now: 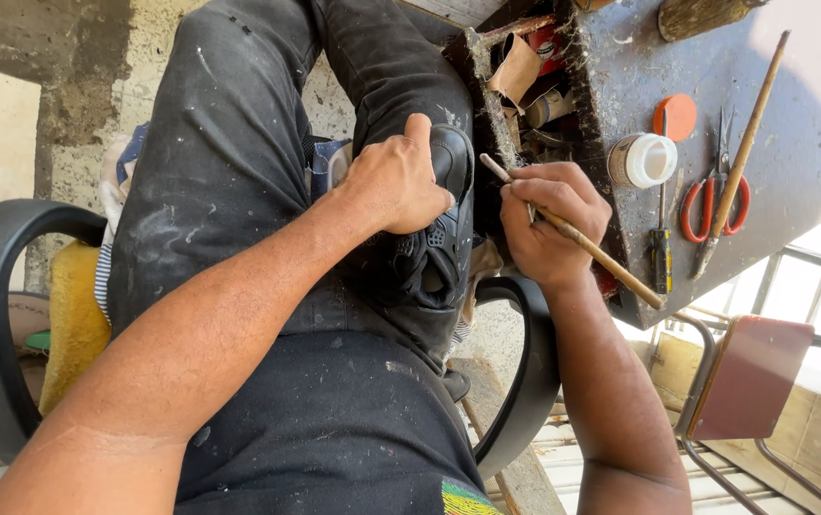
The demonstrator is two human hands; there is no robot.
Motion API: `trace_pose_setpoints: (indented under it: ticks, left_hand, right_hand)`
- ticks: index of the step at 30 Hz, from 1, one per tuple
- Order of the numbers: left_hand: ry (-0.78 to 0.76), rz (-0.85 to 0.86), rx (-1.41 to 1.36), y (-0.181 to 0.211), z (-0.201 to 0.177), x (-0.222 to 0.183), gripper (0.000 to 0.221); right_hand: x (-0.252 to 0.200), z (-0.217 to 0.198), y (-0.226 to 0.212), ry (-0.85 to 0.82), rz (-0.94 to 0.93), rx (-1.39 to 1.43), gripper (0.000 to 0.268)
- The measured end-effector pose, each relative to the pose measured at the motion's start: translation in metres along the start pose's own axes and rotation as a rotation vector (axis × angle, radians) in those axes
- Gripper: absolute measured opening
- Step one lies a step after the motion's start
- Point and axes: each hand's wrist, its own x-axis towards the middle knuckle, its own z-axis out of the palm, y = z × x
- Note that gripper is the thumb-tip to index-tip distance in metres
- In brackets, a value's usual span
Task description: Applying adhesive to the seam of a shoe using a wooden stick for repair
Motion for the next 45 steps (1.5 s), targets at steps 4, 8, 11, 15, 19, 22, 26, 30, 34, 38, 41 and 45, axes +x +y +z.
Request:
trace_pose_setpoints:
  ticks: [4,8,11,15,19,22,26,30,34,38,41,45]
  left_hand:
    - [-0.013,-0.006,0.006,-0.003,0.001,0.004,0.05]
    - [-0.011,0.007,-0.008,-0.004,0.001,0.003,0.05]
    - [-0.012,0.003,-0.005,-0.003,0.002,0.005,0.049]
    - [-0.01,0.005,0.009,-0.004,0.002,0.004,0.05]
    - [-0.013,-0.002,0.007,-0.003,0.001,0.004,0.051]
    - [-0.029,0.004,-0.001,-0.005,-0.001,0.006,0.05]
    - [-0.027,0.009,-0.008,-0.004,-0.003,0.003,0.051]
    - [-0.03,-0.002,-0.008,-0.002,-0.003,-0.001,0.052]
    - [-0.012,0.008,-0.013,-0.003,-0.002,0.0,0.049]
    - [-0.002,0.006,-0.005,-0.001,0.001,-0.002,0.048]
    - [0.015,0.003,0.006,-0.002,0.004,-0.001,0.048]
    - [0.032,0.003,0.044,-0.002,0.011,0.001,0.054]
  right_hand:
    - [0.002,0.006,-0.004,-0.014,0.011,0.032,0.012]
    - [-0.002,0.01,-0.004,-0.016,0.021,0.033,0.012]
    - [-0.002,0.013,-0.006,-0.018,0.009,0.001,0.012]
    - [-0.001,0.016,-0.011,-0.044,-0.039,-0.043,0.012]
    - [0.0,0.015,-0.011,-0.044,-0.048,-0.039,0.012]
    - [0.002,0.013,-0.014,-0.071,-0.009,-0.01,0.016]
    - [0.002,0.012,-0.011,-0.068,0.02,0.031,0.016]
    - [0.0,0.011,-0.01,-0.091,0.04,0.067,0.017]
    - [0.002,0.009,-0.011,-0.152,0.106,0.063,0.016]
    - [0.0,0.005,-0.004,-0.164,0.164,0.052,0.012]
    - [0.001,0.003,-0.004,-0.217,0.21,0.056,0.011]
    - [0.001,0.0,0.003,-0.34,0.276,-0.006,0.011]
